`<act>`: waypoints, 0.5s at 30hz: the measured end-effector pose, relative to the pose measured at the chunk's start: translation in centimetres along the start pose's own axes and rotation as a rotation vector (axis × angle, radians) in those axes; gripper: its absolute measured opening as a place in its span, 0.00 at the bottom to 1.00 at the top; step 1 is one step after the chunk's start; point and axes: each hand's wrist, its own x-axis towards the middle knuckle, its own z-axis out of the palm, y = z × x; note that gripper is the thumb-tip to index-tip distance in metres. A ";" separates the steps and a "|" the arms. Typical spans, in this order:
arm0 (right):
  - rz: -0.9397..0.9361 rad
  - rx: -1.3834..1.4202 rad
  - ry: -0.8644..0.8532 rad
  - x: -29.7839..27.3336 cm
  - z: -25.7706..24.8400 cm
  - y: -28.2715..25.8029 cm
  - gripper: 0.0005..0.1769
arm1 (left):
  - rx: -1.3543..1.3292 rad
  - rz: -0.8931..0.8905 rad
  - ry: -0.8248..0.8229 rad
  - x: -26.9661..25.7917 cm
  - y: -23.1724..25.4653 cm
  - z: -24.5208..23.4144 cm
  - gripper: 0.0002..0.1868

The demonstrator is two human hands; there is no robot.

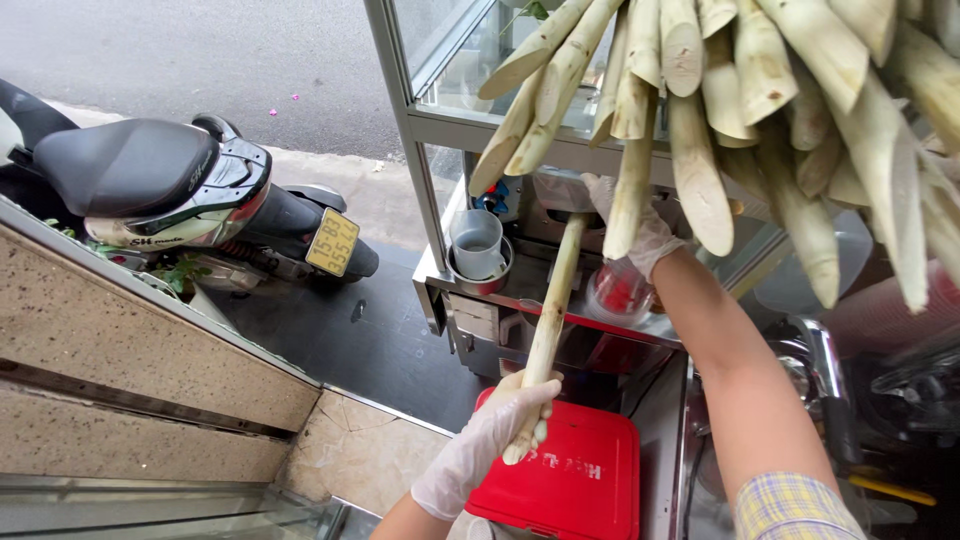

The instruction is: The person prepares a sugarcane and lime drink at a street vendor stall. They add ice to a plastic cup, insert a sugarcane stalk into a juicer, squeeze a lime into the cup, and pour the sugarcane juice into the cup.

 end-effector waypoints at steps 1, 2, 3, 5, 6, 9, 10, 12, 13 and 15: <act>0.012 -0.013 -0.024 0.7 0.5 0.2 0.17 | 0.002 0.015 -0.017 -0.4 0.8 -0.6 0.23; 0.023 -0.019 -0.038 1.5 0.8 0.4 0.18 | 0.004 0.030 -0.035 -0.9 1.5 -1.1 0.23; 0.025 -0.030 -0.039 2.4 0.8 0.8 0.19 | 0.002 0.015 -0.041 -1.1 2.3 -1.3 0.23; 0.027 -0.044 -0.045 5.0 0.2 1.3 0.20 | -0.005 -0.013 -0.056 -1.3 3.5 -1.6 0.23; 0.026 -0.051 -0.041 6.1 -0.3 1.7 0.21 | 0.002 -0.027 -0.059 -1.2 4.0 -1.5 0.23; 0.029 -0.051 -0.048 8.9 -0.7 2.1 0.24 | 0.009 -0.065 -0.057 -1.0 4.3 -1.7 0.24; 0.033 -0.052 -0.053 9.5 -0.7 2.1 0.25 | 0.008 -0.078 -0.053 -0.9 4.3 -1.8 0.25; 0.037 -0.055 -0.063 10.7 -0.7 2.1 0.26 | 0.007 -0.100 -0.053 -0.4 4.0 -2.2 0.26; 0.044 -0.059 -0.063 10.5 -0.7 2.3 0.27 | 0.005 -0.110 -0.061 -0.1 3.8 -2.3 0.27; 0.038 -0.067 -0.047 11.1 -1.3 2.6 0.29 | 0.010 -0.120 -0.061 0.5 3.3 -2.6 0.28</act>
